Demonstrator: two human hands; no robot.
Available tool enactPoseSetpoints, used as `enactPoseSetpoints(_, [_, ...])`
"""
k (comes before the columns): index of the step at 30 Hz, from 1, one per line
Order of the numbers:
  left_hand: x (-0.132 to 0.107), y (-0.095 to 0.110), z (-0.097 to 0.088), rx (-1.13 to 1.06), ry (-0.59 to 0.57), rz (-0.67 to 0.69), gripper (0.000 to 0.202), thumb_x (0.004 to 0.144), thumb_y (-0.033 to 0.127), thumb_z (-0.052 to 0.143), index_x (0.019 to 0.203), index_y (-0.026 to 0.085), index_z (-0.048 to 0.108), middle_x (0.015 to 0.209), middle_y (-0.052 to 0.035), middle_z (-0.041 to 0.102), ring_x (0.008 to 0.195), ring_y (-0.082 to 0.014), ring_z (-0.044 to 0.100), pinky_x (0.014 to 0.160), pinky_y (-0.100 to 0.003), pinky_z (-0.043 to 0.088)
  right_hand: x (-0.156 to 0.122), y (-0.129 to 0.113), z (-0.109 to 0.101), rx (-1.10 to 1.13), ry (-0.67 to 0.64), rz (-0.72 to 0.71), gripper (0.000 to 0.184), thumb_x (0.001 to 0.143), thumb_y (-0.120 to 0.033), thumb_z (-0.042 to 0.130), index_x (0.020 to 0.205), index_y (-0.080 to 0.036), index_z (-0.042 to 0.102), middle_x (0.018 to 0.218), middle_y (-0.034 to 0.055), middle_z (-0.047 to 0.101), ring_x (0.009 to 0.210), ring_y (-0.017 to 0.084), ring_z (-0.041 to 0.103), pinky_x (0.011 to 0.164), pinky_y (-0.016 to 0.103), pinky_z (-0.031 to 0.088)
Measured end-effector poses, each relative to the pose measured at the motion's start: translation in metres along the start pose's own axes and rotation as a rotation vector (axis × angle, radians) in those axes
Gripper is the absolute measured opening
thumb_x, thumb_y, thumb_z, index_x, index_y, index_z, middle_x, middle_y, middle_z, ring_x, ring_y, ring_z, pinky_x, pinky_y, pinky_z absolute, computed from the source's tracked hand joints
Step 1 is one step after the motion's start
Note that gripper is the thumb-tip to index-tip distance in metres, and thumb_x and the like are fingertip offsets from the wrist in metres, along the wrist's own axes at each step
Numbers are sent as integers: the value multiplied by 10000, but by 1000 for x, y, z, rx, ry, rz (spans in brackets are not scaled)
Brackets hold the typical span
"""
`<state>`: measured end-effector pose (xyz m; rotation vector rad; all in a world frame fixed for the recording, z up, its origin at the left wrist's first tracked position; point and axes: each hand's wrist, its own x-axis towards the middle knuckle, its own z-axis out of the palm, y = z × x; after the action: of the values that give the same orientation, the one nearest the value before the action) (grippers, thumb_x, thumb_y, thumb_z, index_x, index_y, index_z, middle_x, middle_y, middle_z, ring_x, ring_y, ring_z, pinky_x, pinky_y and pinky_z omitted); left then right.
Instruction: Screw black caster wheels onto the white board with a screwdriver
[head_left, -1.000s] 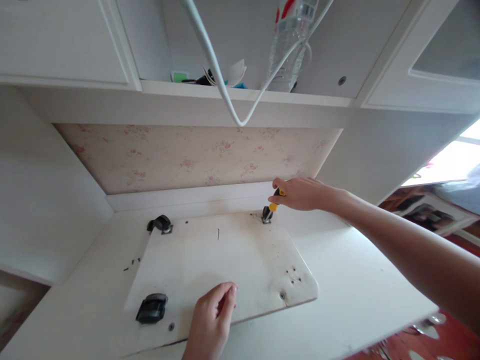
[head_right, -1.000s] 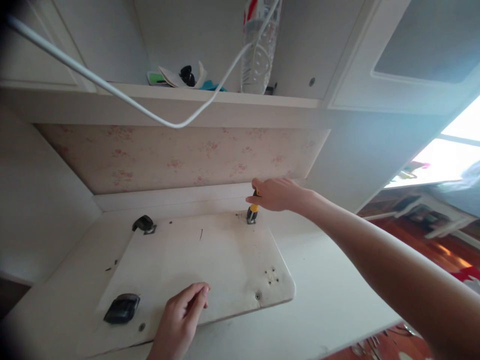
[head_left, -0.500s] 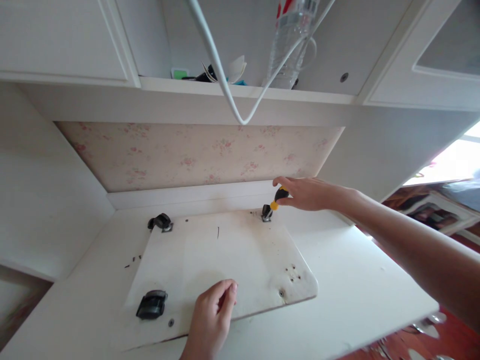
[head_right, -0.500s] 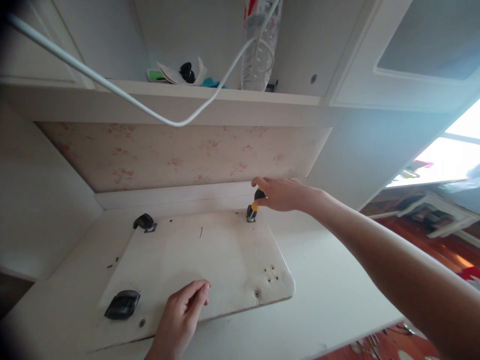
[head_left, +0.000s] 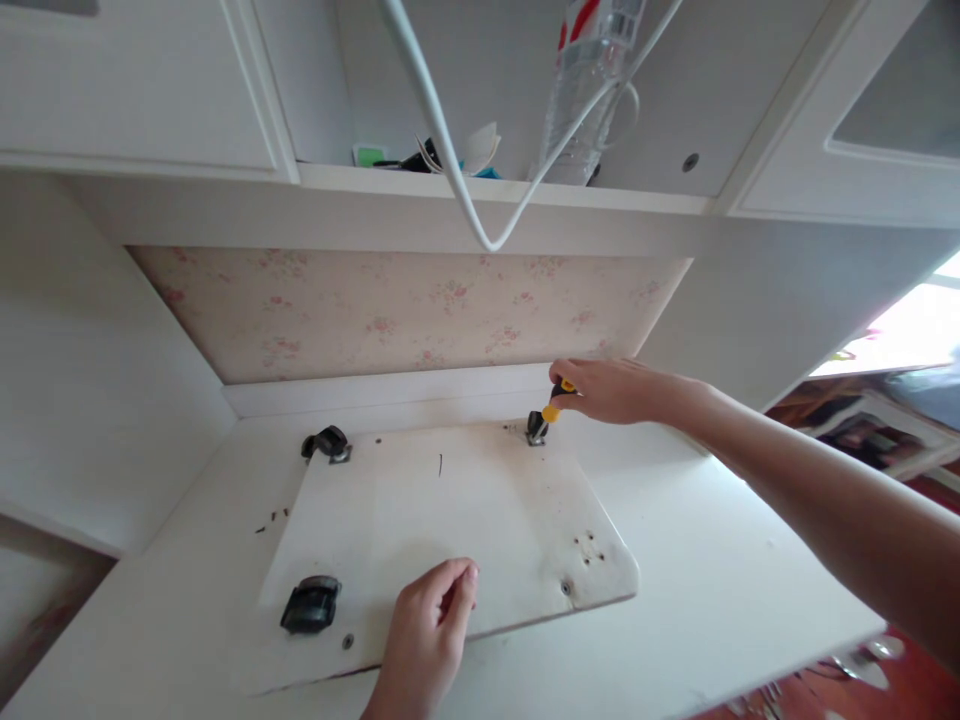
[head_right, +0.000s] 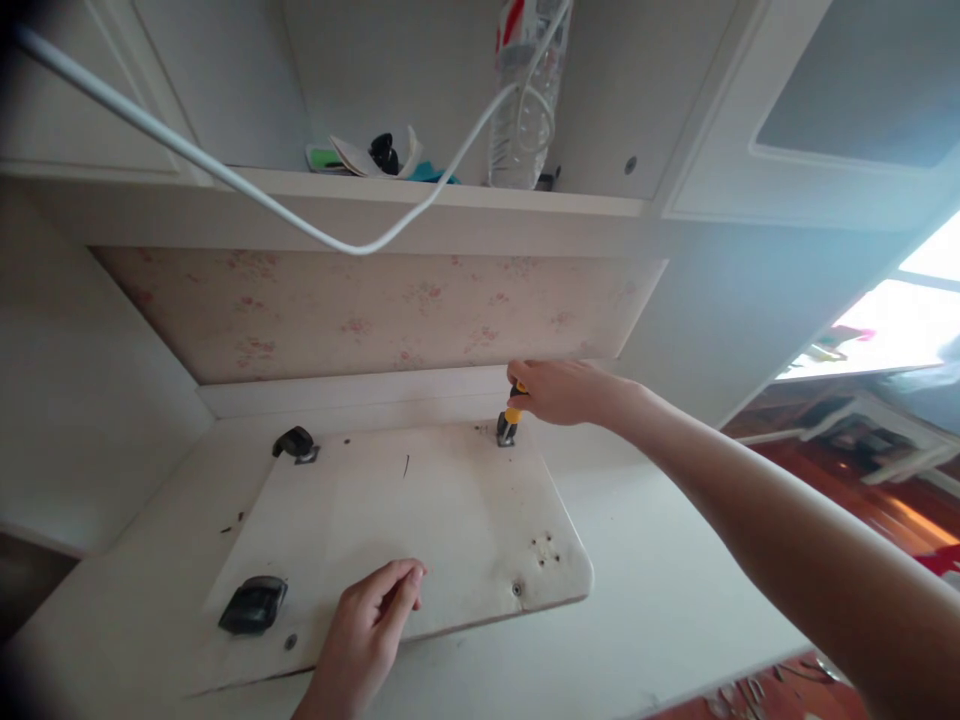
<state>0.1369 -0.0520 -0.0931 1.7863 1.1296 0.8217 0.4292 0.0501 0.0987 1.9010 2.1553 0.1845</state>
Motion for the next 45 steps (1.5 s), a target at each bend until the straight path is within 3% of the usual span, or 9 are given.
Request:
enactPoseSetpoints(6, [1,4,0,8,-40,5,402,994,439,408,796,189,653,636,1,577,564,-125,502,543,-194,380,6,-8,6,-76,29,121,700,936,-693,238,955,-160,692,892,224,711,899,404,666,704,458,443])
enactPoseSetpoints(13, [0,6,-2,-1,-41,-30,407,997,440,405,765,189,626,633,11,551,566,-124,480,552,-210,355,3,-7,-4,13,-41,22,518,927,-604,416,1269,-235,539,1034,132,726,889,295,688,708,368,466])
enactPoseSetpoints(21, [0,9,2,20,-68,-7,386,999,431,398,800,196,629,653,11,553,593,-132,496,566,-223,342,10,-17,-1,-90,-7,173,783,879,-775,240,812,-188,753,864,205,709,871,395,678,690,464,467])
enactPoseSetpoints(32, [-2,9,0,53,-82,31,364,999,375,404,766,199,620,648,10,581,599,-131,521,581,-228,350,-6,-12,6,-16,0,256,738,852,-796,298,1074,-202,675,945,169,708,879,371,671,713,454,462])
enactPoseSetpoints(36, [-10,20,-4,29,-76,38,368,999,364,407,776,193,644,670,-5,602,620,-133,529,602,-230,371,-13,-13,12,11,2,284,674,856,-779,320,1005,-218,663,919,148,707,854,365,664,691,440,445])
enactPoseSetpoints(39, [-26,31,-21,-40,-102,54,339,984,366,446,824,189,687,718,-28,648,657,-140,552,621,-230,391,-17,-14,16,29,9,294,651,849,-779,333,964,-223,653,900,144,704,805,364,656,659,437,425])
enactPoseSetpoints(42, [-43,32,-60,-241,-59,-68,343,962,423,494,857,180,712,698,-35,660,611,-132,539,555,-219,386,-20,-13,20,82,15,288,609,822,-787,390,930,-246,647,907,137,701,769,331,640,641,416,396])
enactPoseSetpoints(43, [-48,27,-78,-318,19,-125,346,949,449,513,886,175,715,687,-32,657,572,-123,515,525,-215,381,-20,-13,21,97,17,281,597,822,-784,397,910,-250,648,900,139,700,766,325,635,639,412,385])
enactPoseSetpoints(45, [-52,9,-119,-379,330,-184,349,911,480,566,922,165,715,663,-21,638,545,-113,477,508,-210,374,-20,-11,24,123,24,274,586,847,-767,370,879,-254,652,891,146,701,771,322,634,643,413,368])
